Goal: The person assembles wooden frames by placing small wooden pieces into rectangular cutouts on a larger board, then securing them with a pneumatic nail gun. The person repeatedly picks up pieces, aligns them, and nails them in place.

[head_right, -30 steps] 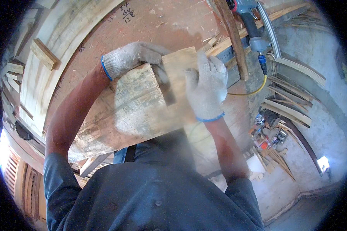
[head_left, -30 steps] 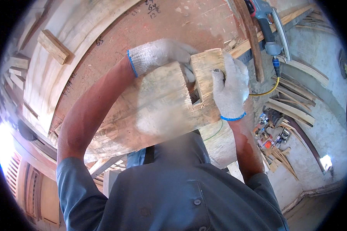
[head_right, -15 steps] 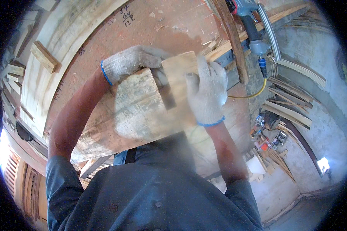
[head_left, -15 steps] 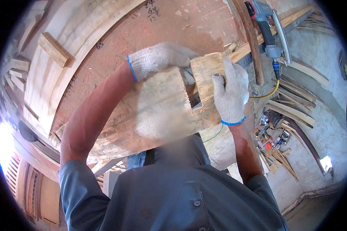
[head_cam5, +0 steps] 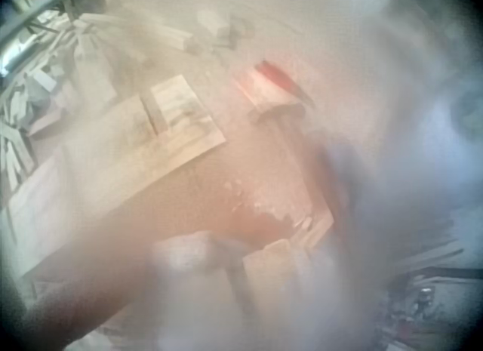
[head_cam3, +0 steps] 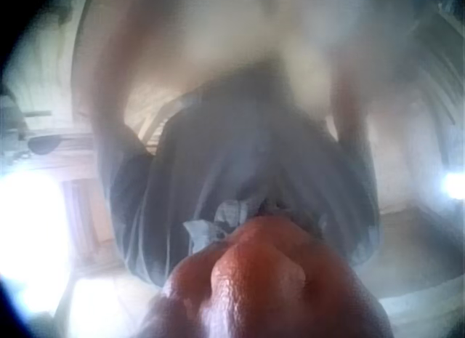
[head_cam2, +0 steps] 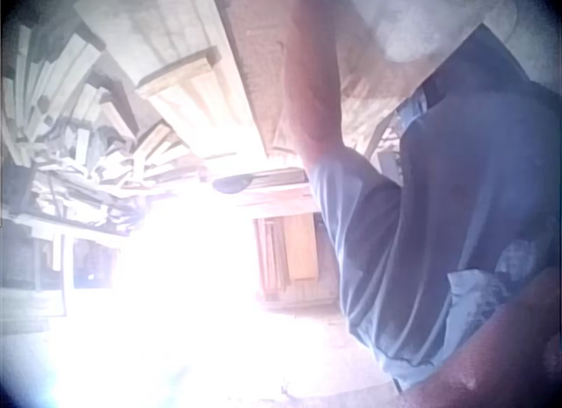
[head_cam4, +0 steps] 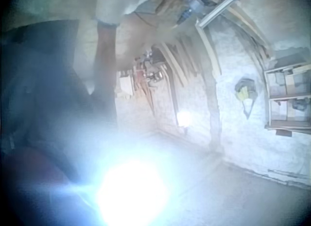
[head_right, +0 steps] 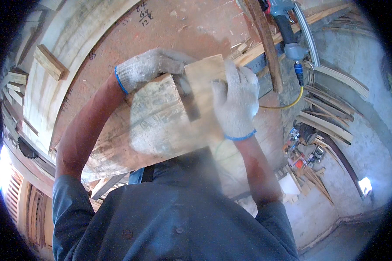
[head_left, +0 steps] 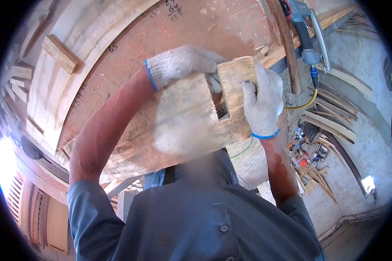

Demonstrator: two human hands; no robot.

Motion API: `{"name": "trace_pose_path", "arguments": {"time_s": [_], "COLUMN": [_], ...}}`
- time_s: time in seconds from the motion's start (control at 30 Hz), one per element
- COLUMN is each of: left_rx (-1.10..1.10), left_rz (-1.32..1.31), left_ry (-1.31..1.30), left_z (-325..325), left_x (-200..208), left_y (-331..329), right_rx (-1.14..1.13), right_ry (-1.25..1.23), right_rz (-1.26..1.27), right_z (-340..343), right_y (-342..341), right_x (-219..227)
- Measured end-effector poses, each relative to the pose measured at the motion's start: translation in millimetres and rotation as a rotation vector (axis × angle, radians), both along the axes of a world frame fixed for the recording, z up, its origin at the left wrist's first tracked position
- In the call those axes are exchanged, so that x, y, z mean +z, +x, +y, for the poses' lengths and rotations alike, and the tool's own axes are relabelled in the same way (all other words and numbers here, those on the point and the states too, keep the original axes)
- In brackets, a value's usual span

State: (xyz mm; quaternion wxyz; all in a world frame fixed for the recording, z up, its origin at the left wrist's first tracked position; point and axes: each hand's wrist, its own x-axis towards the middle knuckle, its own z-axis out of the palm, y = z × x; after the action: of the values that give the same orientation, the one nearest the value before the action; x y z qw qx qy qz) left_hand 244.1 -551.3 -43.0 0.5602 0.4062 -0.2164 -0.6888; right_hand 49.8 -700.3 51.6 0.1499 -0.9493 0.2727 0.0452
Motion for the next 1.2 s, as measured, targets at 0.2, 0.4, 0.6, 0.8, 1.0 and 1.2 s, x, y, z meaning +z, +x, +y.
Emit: {"name": "trace_pose_path", "arguments": {"time_s": [0.2,0.4,0.6,0.8,1.0,1.2], "left_rx": [-0.026,0.0,-0.038,0.001,0.01,0.072], "left_rz": [-0.048,-0.084,-0.045,-0.229,-0.167,-0.211], "left_ry": [-0.032,-0.074,-0.025,-0.154,-0.097,-0.052], "left_z": [0,-1,-3,0,0,0], "left_x": [10,3,1,-15,-10,-9], "left_y": [4,1,6,3,1,-5], "right_rx": [0.014,0.047,0.067,0.091,0.097,0.112], "right_ry": [-0.011,-0.063,-0.085,-0.113,-0.136,-0.174], "right_rz": [0.001,-0.003,-0.026,-0.03,-0.042,0.009], "right_z": [-2,-1,0,-2,-2,0], "right_y": [-3,-2,-1,-3,-6,-4], "right_x": [-6,-9,-10,-12,-14,-13]}}
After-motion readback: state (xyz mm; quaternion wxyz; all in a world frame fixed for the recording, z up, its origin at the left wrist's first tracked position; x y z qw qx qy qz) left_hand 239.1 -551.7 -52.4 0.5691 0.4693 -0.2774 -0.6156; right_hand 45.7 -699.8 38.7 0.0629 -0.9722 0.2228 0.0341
